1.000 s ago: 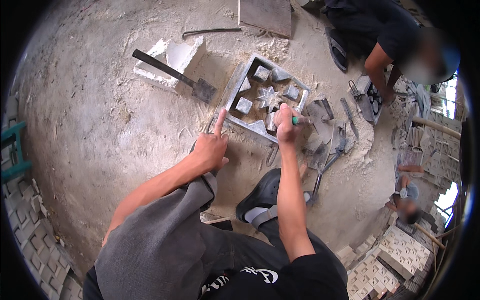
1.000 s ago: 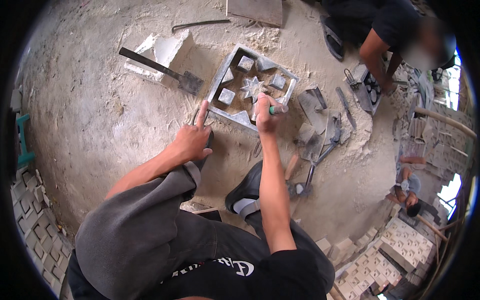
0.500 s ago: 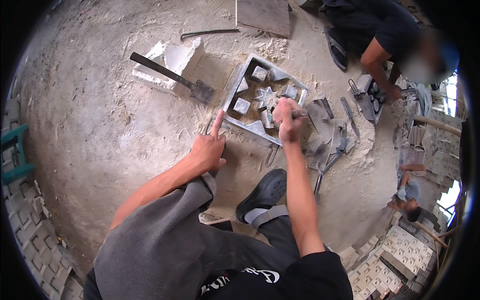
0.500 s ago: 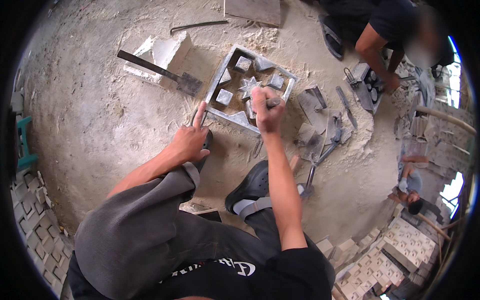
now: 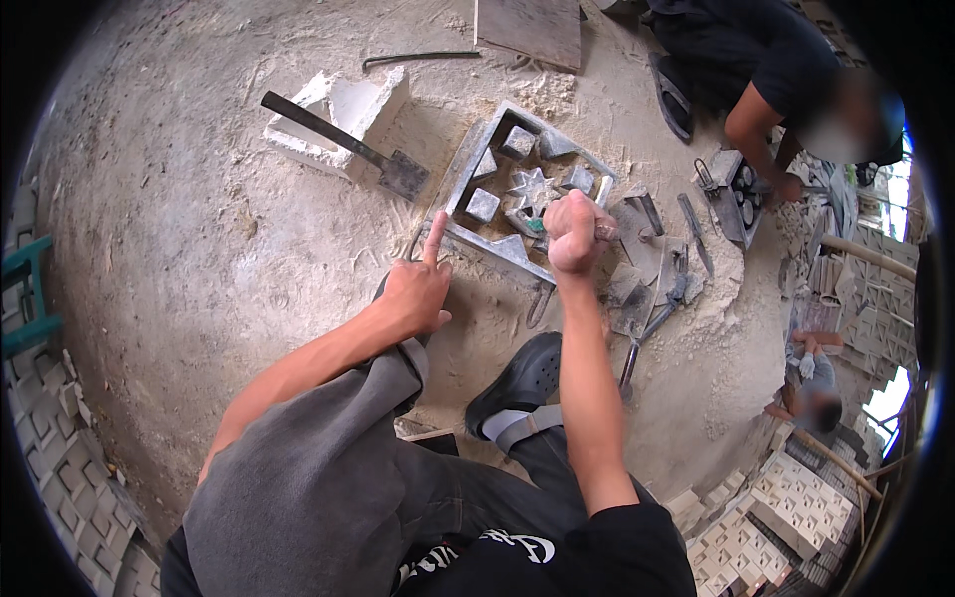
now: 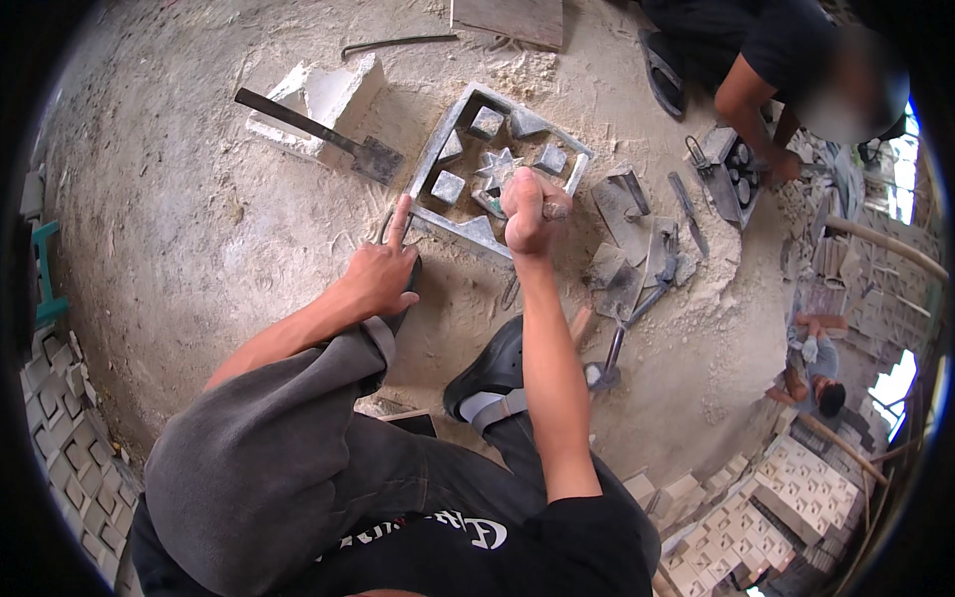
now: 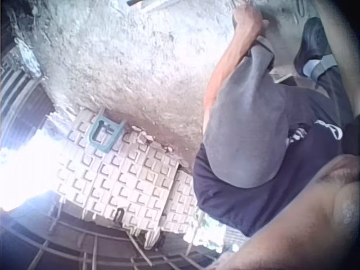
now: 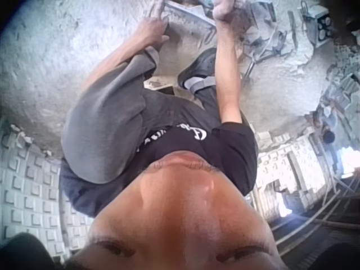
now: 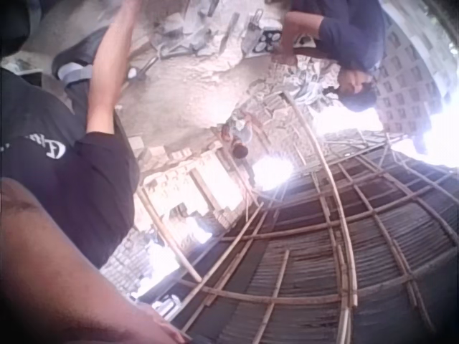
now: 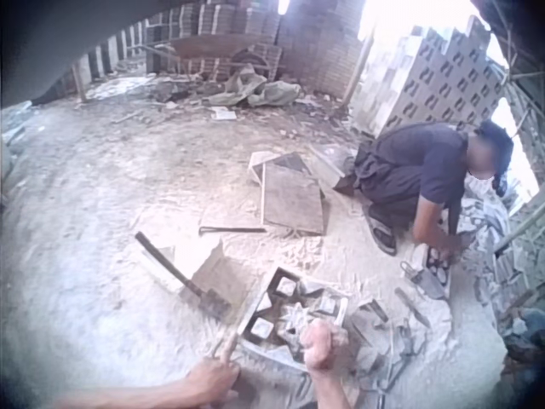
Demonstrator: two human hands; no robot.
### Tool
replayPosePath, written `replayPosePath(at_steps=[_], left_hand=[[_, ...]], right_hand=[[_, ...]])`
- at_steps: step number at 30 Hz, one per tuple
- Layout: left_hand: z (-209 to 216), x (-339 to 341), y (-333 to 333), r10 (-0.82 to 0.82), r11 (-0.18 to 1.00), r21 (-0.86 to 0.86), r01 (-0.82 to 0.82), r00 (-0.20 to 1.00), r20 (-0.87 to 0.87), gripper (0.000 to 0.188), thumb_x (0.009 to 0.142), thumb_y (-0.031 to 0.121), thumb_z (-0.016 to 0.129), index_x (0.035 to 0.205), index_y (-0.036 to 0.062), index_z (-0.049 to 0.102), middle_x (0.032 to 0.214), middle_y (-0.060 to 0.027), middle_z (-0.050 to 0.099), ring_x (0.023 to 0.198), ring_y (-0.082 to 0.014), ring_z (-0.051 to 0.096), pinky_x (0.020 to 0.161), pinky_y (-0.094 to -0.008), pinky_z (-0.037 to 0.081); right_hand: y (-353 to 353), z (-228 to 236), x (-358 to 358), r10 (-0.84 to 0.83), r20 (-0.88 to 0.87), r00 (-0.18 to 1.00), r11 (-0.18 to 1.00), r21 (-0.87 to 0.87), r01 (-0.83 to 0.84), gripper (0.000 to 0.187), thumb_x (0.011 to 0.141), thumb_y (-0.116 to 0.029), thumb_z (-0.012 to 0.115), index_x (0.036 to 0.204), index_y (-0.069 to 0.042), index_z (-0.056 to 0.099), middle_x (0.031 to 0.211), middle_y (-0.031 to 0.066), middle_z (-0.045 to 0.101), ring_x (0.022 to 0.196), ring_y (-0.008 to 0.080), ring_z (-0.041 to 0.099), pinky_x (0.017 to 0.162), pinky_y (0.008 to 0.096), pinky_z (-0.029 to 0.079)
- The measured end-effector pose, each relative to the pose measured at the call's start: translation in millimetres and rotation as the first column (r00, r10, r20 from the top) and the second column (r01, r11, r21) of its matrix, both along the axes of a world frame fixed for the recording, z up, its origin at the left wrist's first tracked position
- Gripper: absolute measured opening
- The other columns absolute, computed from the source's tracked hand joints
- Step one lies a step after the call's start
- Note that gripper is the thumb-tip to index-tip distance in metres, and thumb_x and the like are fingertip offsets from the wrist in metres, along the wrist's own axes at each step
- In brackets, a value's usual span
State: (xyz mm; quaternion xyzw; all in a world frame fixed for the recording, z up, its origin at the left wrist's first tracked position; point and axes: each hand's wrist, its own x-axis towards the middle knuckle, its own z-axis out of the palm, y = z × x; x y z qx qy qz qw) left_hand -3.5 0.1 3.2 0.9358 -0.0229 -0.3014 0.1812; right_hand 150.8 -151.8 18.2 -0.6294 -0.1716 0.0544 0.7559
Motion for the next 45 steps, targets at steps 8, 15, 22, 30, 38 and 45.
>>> replayPosePath(at_steps=[8,15,22,30,38,45], left_hand=[[-10.4,-8.1,7.3,0.019,1.000,0.004,-0.019,1.000,0.001,0.061,0.072,0.042,0.083,0.108,-0.0029,0.062,0.157,-0.0421,-0.005,0.079,-0.0412,0.072,0.079,-0.0471,0.057],[-5.6,-6.7,7.8,0.004,0.999,-0.033,-0.003,1.000,0.008,0.060,0.072,0.041,0.083,0.108,-0.0026,0.062,0.156,-0.0429,-0.007,0.079,-0.0415,0.072,0.079,-0.0472,0.056],[-7.0,-2.5,4.1,-0.001,1.000,-0.027,0.001,1.000,0.013,0.059,0.073,0.042,0.083,0.107,-0.0016,0.061,0.155,-0.0437,-0.006,0.080,-0.0404,0.072,0.077,-0.0474,0.057],[-6.8,-4.3,7.2,0.000,1.000,-0.017,0.000,1.000,-0.002,0.063,0.075,0.043,0.081,0.112,-0.0028,0.060,0.156,-0.0425,-0.007,0.086,-0.0412,0.072,0.081,-0.0475,0.056],[-5.7,-1.0,2.1,-0.024,0.999,0.022,0.023,1.000,0.014,0.063,0.074,0.042,0.081,0.111,-0.0032,0.059,0.153,-0.0465,-0.007,0.085,-0.0437,0.072,0.078,-0.0463,0.057],[38.0,27.4,4.2,-0.046,0.995,0.084,0.045,0.999,0.012,0.062,0.082,0.046,0.075,0.113,-0.0042,0.058,0.150,-0.0384,0.033,0.090,-0.0432,0.071,0.081,-0.0452,0.057]], right_hand=[[-0.6,42.0,7.1,0.183,0.146,0.972,0.970,0.136,-0.202,0.051,0.103,-0.017,0.041,0.054,-0.011,0.032,0.046,-0.0030,0.029,0.039,0.0093,0.022,0.040,0.0311,0.020],[2.4,21.0,8.1,0.310,-0.087,0.947,0.948,-0.046,-0.315,0.050,0.099,-0.013,0.053,0.051,-0.007,0.037,0.048,-0.0022,0.037,0.042,0.0079,0.029,0.042,0.0302,0.021],[3.6,-2.8,14.8,0.385,-0.222,0.896,0.890,-0.168,-0.424,0.045,0.095,-0.015,0.059,0.055,-0.007,0.039,0.053,-0.0064,0.036,0.049,0.0047,0.032,0.046,0.0277,0.021],[-31.4,53.9,41.1,0.083,-0.040,0.996,0.959,0.275,-0.068,0.047,0.097,-0.019,0.052,0.054,-0.015,0.033,0.047,-0.0051,0.030,0.039,0.0082,0.023,0.040,0.0301,0.019],[-58.0,38.6,41.9,-0.164,0.053,0.985,0.978,0.140,0.155,0.039,0.090,-0.008,0.057,0.053,-0.009,0.045,0.050,-0.0056,0.040,0.044,0.0060,0.034,0.043,0.0279,0.024],[-54.2,3.9,40.3,-0.252,-0.084,0.964,0.968,-0.035,0.250,0.040,0.089,-0.005,0.060,0.053,-0.008,0.043,0.051,-0.0052,0.042,0.044,0.0039,0.034,0.042,0.0273,0.022]])
